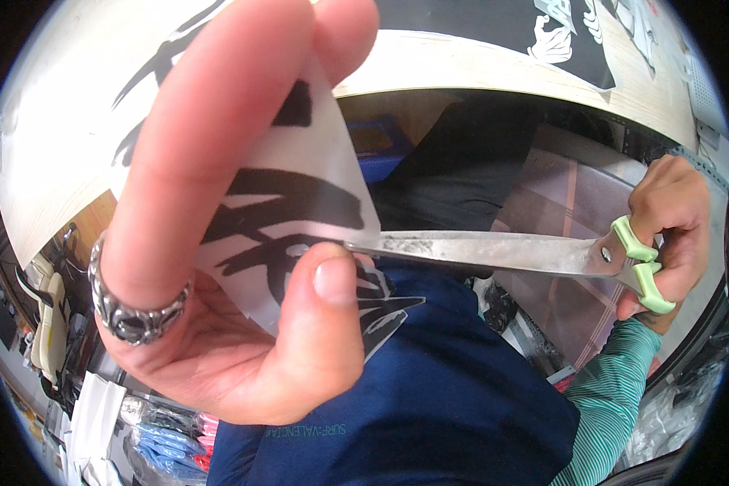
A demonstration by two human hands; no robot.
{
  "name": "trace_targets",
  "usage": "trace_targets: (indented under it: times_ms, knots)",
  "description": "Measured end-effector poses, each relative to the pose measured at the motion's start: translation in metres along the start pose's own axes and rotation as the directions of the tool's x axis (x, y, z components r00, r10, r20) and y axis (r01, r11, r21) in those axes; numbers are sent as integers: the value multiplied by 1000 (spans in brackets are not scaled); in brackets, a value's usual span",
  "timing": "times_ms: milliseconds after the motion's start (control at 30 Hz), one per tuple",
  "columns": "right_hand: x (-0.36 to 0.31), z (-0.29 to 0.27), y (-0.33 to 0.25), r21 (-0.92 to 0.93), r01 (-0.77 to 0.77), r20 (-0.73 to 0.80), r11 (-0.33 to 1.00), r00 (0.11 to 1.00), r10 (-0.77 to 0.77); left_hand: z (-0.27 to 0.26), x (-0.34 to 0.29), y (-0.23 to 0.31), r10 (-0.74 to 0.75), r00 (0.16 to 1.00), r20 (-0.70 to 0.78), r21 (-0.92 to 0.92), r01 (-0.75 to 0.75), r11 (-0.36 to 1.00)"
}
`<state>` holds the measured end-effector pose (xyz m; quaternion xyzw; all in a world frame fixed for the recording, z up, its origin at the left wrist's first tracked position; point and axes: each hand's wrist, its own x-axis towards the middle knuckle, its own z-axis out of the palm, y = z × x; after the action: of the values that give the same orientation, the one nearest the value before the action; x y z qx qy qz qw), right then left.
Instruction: The person uses green-handled scissors to cut out a black graphic sticker from a white backing sheet. They rotate the sheet and trim around the design, then peel away the excess backing to reveal the cutout.
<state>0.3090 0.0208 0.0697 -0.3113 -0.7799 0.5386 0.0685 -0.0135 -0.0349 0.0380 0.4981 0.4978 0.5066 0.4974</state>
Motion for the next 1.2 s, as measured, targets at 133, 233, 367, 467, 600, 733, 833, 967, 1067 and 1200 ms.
trace_targets:
  times_ms: [133, 233, 367, 467, 600, 733, 833, 967, 1067, 1200]
  knots:
    - [-3, -1, 2, -14, -24, -4, 1000, 1000, 24, 2, 3, -3, -10, 998, 56, 17, 9, 1000]
    - [4, 1, -1, -4, -17, -24, 1000, 1000, 17, -7, 1, -9, 46, 997, 53, 74, -50, 996]
    - [3, -1, -2, -27, -21, -7, 999, 1000, 21, -16, 8, -10, 44, 981, 187, 126, -69, 990]
    - [8, -6, -7, -16, -12, 0, 1000, 1000, 12, -13, 5, -7, 86, 990, 109, 84, -95, 992]
    - [2, -2, -5, -53, -47, -15, 997, 999, 47, -19, 11, -18, 105, 963, 248, 78, -128, 989]
    - [4, -1, -6, -61, -65, -7, 996, 998, 65, -7, 1, -17, 98, 993, 62, 71, -102, 992]
    - [2, -2, -6, -36, -78, 19, 996, 997, 79, -3, 0, -15, 88, 995, 35, 65, -90, 994]
    - [7, -11, -4, -6, -24, 82, 1000, 996, 25, -7, 0, -7, 84, 996, 27, 94, -86, 992]
    - [5, -6, -4, -6, -43, 60, 999, 997, 43, -10, 3, -16, 104, 989, 105, 111, -116, 987]
    - [11, -9, -7, -24, -20, 84, 1000, 996, 22, -31, 9, -15, 126, 934, 335, 165, -190, 968]
